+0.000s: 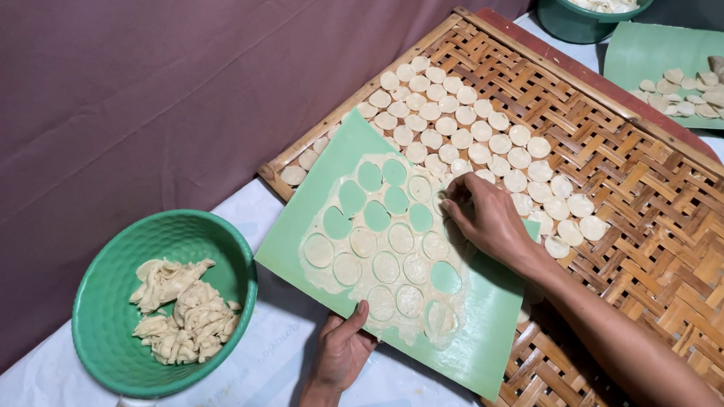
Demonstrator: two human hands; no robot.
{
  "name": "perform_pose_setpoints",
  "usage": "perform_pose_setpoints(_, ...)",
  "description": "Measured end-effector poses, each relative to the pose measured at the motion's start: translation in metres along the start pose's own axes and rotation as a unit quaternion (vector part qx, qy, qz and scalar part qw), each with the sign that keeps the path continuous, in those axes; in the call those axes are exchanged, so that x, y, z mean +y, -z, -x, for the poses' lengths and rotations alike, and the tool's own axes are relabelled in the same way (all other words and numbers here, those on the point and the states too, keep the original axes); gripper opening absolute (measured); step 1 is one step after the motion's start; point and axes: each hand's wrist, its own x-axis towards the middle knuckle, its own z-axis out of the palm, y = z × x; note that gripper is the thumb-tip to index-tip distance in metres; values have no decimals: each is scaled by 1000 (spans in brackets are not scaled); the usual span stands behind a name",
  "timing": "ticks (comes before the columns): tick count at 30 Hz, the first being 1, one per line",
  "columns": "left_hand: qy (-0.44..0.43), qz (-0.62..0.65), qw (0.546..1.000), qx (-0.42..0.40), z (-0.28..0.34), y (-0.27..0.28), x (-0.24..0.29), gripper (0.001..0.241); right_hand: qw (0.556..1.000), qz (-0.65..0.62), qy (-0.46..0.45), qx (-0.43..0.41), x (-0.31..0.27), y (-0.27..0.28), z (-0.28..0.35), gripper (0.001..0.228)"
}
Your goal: Rolling out dough, cutting circles using a mold, and placing the circles on a bamboo tray for drying.
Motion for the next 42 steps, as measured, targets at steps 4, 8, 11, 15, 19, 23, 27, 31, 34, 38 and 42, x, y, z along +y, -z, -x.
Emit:
perform_pose_setpoints(4, 0, -13, 1000, -19, 1, -2, 1, 51, 999, 15, 30, 29, 2, -3, -2, 27)
perform_pose_setpoints(8, -13, 3, 1000, -22, 1, 9, 0, 35, 999, 13, 29, 31, 4, -4, 1, 20)
perform_pose_setpoints(11, -8, 11, 1000, -21, 2, 6, 3, 40, 998, -20, 38, 40, -8, 8, 11, 18)
perform_pose_setpoints(15, -1, -3, 999, -32, 1, 13, 0, 43, 986, -98, 98, 88, 6, 17, 21, 13)
perform_pose_setpoints(19, 2, -7, 999, -35, 3, 13, -2, 35, 986, -140, 15, 92, 45, 31, 17, 13)
perform_pose_setpoints(23, 19, 12, 999, -30, 3, 10, -3, 43, 975, -107, -165, 102, 89, 53, 2, 19)
perform_pose_setpoints(27, 34, 18, 999, -12, 3, 15, -6, 46, 947, -69, -268, 160, 132, 66, -11, 19)
perform_pose_setpoints(31, 28, 19, 999, -27, 4, 15, -6, 43, 949, -35, -258, 180, 163, 65, -17, 19)
perform_pose_setpoints(34, 30, 17, 999, -17, 3, 15, -6, 44, 950, -35, -228, 211, 153, 67, -18, 19)
perform_pose_setpoints(38, 25, 26, 999, -35, 3, 17, -7, 48, 953, 11, -204, 222, 153, 64, -19, 21)
perform_pose_setpoints(42, 19, 29, 998, -53, 4, 7, -3, 50, 961, 109, -152, 203, 162, 59, -17, 40)
